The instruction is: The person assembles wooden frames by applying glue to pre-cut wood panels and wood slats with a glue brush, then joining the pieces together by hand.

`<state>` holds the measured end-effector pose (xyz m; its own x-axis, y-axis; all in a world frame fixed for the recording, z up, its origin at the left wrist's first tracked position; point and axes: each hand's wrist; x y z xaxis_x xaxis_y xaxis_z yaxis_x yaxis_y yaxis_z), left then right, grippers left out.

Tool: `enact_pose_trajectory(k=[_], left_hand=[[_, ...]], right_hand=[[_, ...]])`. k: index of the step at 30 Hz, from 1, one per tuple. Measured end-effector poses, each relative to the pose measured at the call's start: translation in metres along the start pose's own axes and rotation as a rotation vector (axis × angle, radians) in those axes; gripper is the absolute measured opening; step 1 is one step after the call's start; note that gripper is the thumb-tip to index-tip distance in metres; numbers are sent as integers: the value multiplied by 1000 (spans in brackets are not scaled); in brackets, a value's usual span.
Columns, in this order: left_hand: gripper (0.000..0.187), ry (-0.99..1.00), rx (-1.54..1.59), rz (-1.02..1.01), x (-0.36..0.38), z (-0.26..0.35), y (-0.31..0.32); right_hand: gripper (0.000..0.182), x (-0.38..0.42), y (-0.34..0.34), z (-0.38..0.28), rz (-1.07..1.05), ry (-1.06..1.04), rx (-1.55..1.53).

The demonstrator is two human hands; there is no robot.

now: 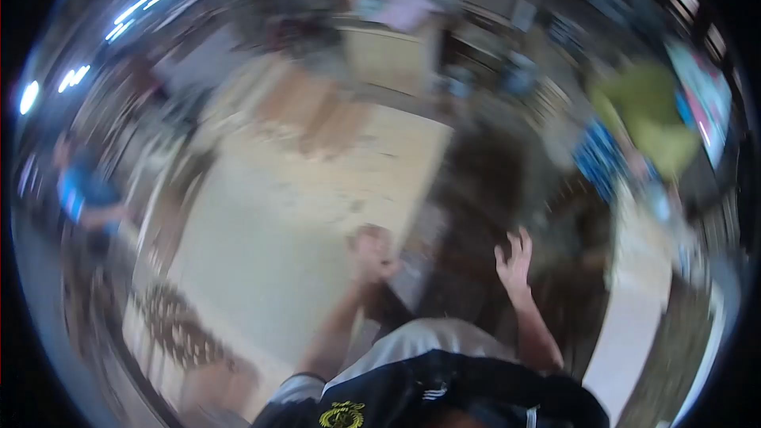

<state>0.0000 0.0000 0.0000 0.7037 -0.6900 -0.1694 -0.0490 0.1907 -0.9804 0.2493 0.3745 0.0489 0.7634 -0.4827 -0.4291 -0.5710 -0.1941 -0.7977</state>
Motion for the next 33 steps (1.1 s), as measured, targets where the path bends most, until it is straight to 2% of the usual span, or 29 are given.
enact_pose_trajectory(k=[1,4,6,8,11,14,19,20,23,24,33], left_hand=[[76,139,36,-45,-14,42,15],[77,161,68,-71,-45,70,11],[82,-170,75,-111,-62,98,1],[88,-166,-122,13,-69,101,34],[97,-228,-103,-68,-81,113,28],[99,-196,-107,-52,-82,112,36],[99,-256,-157,-54,-89,118,48],[100,-265,-183,-47,-85,109,59],[101,-265,-164,-92,-96,105,67],[102,-273,-136,-119,-96,107,67],[97,-288,-98,-67,-97,95,81]], right_hand=[[47,55,-37,25,33,131,67],[45,103,-141,60,176,332,185],[42,125,-193,73,279,389,268],[44,162,-227,89,345,486,364],[45,193,-264,124,383,626,463],[45,217,-302,177,366,814,570],[48,260,-321,262,366,1073,599],[50,261,-316,266,296,1106,701],[50,242,-325,250,219,1172,609],[49,243,-327,255,257,1137,620],[50,217,-333,243,97,1232,624]])
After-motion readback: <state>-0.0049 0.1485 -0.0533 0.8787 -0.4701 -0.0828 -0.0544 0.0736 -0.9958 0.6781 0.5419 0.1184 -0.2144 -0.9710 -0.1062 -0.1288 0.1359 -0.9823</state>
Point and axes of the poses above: each hand's wrist, its own x-axis away from the middle knuckle, its own y-axis out of the palm, z = x × y, and after that the axes turned 7 degrees about -z, right-handed
